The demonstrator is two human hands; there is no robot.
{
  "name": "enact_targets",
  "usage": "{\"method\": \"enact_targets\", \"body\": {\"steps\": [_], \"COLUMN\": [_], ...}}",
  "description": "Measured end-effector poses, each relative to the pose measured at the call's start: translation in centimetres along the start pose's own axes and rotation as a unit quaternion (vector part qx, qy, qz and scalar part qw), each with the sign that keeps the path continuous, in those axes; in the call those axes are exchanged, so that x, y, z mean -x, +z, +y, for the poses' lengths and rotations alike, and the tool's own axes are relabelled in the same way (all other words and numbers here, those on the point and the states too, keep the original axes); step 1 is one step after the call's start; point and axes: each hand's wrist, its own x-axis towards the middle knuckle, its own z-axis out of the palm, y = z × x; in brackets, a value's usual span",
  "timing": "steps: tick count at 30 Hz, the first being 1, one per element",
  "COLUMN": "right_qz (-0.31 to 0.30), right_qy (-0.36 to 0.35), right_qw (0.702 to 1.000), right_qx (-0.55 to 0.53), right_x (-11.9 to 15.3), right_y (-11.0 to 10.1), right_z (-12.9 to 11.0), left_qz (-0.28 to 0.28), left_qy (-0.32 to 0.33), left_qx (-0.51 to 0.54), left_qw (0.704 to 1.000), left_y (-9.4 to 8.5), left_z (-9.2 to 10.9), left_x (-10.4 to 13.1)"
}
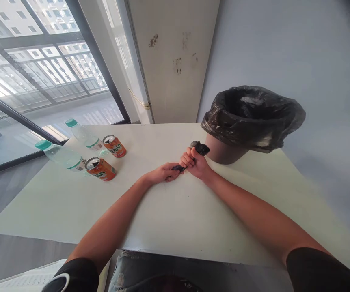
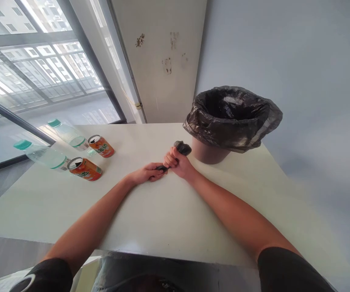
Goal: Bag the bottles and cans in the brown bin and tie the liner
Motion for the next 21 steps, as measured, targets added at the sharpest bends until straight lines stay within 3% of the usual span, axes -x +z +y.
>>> {"method": "enact_targets", "body": {"steps": [5, 13, 21], "right_qz": [0.045, 0.081, 0.092], "right_qy": [0.04, -0.064, 0.01], "right_qw": [0.997, 0.995, 0.995], "right_qx": [0.044, -0.01, 0.022], "right_x": [0.1, 0.0, -0.1], "right_y": [-0.1, 0.3, -0.1], "right_z": [0.2, -0.9, -0.4], "left_qz": [-0.007, 0.002, 0.001], "left_qy": [0.004, 0.002, 0.016], "left_qx": [-0.047, 0.002, -0.063], "left_qw": [0.999, 1.0, 0.998], "left_y": [0.2, -0.1, 0.0], "left_z": [0.5, 0.3, 0.1], "left_x": [0.2, 0.2, 0.1]}}
